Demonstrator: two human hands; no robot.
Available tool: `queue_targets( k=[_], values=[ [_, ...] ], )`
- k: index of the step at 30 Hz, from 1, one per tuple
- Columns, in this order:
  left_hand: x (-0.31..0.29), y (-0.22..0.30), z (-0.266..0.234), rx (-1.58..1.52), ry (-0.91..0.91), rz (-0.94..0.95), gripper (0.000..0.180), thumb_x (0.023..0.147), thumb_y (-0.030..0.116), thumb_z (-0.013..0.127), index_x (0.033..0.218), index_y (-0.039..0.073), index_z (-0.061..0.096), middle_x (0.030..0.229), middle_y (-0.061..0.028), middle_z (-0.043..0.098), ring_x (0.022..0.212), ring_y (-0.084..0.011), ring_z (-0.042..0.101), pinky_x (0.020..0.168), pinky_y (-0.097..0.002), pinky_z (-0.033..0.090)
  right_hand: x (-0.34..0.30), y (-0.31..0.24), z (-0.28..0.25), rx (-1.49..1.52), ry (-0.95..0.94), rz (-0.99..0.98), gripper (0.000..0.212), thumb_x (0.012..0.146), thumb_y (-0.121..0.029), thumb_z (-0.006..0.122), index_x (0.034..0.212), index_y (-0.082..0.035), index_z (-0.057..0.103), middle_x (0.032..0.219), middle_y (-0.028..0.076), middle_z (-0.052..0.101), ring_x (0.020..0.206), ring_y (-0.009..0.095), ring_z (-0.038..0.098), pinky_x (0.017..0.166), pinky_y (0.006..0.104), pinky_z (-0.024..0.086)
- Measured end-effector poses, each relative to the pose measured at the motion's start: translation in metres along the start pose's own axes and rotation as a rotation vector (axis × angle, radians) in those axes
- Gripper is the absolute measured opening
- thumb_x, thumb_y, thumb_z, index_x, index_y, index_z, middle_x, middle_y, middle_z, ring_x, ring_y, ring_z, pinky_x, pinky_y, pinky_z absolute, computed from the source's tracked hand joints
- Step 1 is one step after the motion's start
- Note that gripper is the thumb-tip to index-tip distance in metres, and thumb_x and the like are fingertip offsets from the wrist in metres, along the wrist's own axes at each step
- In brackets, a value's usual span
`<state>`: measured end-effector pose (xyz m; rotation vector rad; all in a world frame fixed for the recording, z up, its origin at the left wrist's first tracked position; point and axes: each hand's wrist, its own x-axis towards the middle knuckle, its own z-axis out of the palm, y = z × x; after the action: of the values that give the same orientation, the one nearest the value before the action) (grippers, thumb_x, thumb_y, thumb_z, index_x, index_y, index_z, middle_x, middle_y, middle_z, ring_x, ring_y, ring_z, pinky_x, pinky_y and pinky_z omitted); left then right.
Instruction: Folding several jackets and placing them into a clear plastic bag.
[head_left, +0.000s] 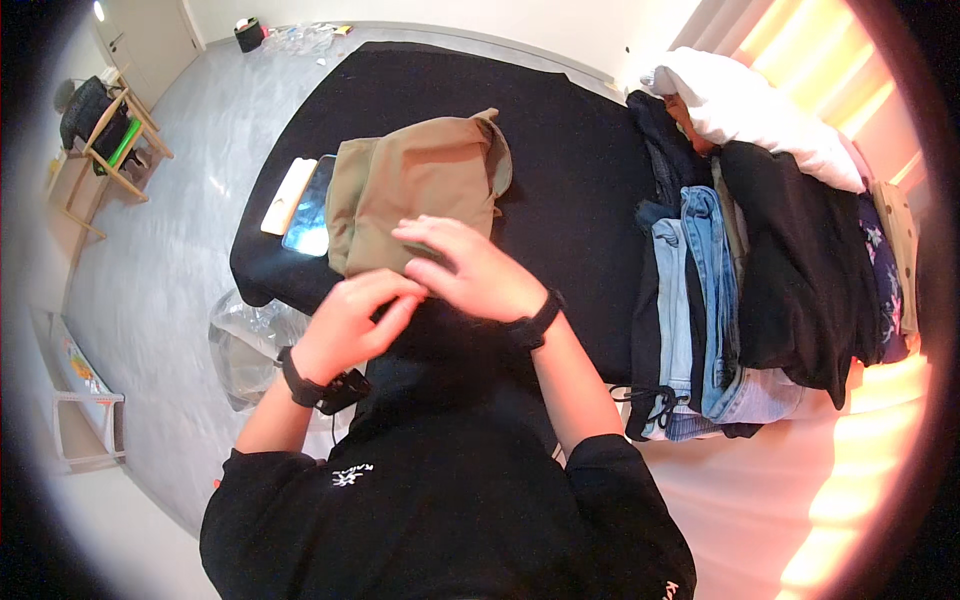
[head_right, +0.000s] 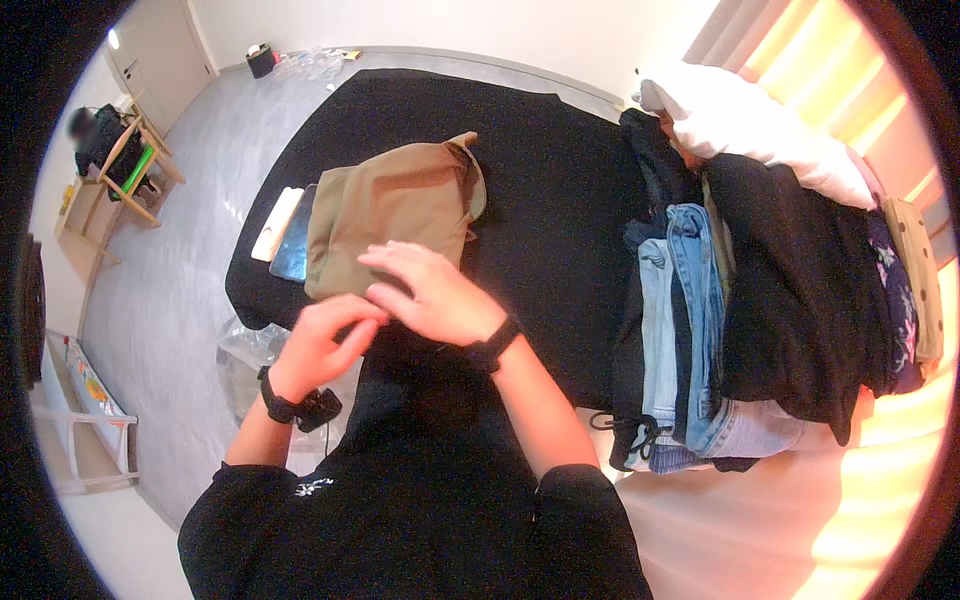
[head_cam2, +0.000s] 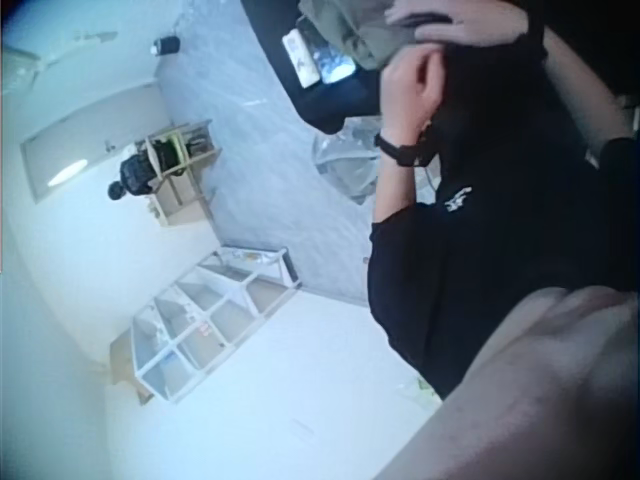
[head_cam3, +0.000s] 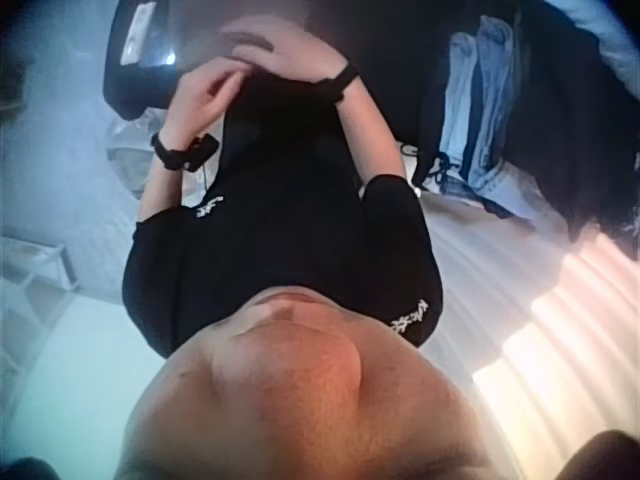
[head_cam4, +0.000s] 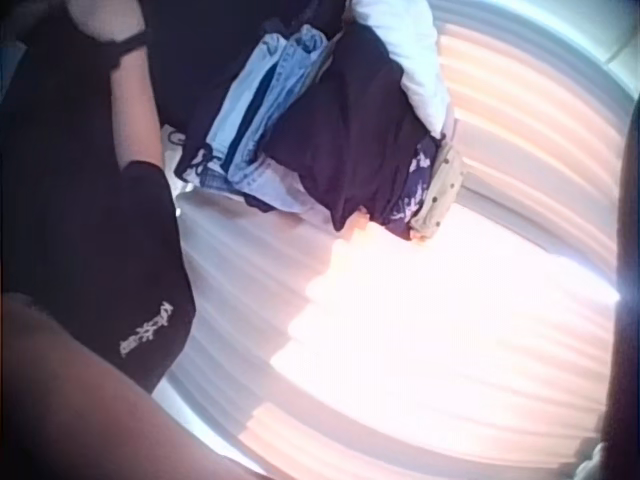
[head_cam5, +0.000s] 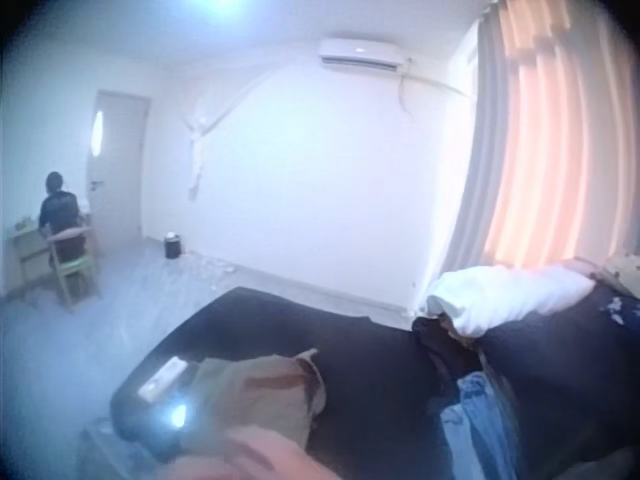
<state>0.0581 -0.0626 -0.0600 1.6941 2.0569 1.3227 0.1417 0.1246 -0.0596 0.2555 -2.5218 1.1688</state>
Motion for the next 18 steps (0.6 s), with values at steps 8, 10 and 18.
queue_targets(
  k=[8, 10, 18],
  values=[
    [0.027, 0.008, -0.009, 0.416, 0.004, 0.005, 0.01, 0.08, 0.01, 0.065, 0.09, 0.007, 0.065, 0.082, -0.0079, 0.061, 0.082, -0.0286, 0.059, 0.072, -0.0371, 0.048, -0.014, 0.016, -0.02, 0.031, 0.423, 0.219, 0.02, 0.089, 0.001, 0.052, 0.106, -0.001, 0.062, 0.102, 0.01, 0.065, 0.094, 0.017, 0.064, 0.083, 0.0286, 0.05],
    [0.03, 0.013, -0.007, 0.526, -0.077, -0.095, 0.01, 0.079, 0.013, 0.067, 0.085, 0.007, 0.063, 0.083, -0.0086, 0.06, 0.078, -0.0295, 0.059, 0.068, -0.0378, 0.048, -0.015, 0.023, -0.014, 0.042, 0.466, 0.204, 0.019, 0.088, 0.002, 0.052, 0.104, -0.001, 0.061, 0.101, 0.013, 0.065, 0.093, 0.023, 0.063, 0.082, 0.0307, 0.05],
    [0.063, 0.058, 0.047, 0.26, -0.187, 0.299, 0.025, 0.075, 0.024, 0.073, 0.088, 0.007, 0.06, 0.084, -0.0103, 0.061, 0.078, -0.029, 0.061, 0.068, -0.038, 0.049, -0.009, 0.038, -0.006, -0.234, 0.481, 0.106, 0.026, 0.079, 0.009, 0.051, 0.101, 0.0, 0.059, 0.093, 0.014, 0.061, 0.091, 0.027, 0.06, 0.081, 0.0355, 0.049]
  ],
)
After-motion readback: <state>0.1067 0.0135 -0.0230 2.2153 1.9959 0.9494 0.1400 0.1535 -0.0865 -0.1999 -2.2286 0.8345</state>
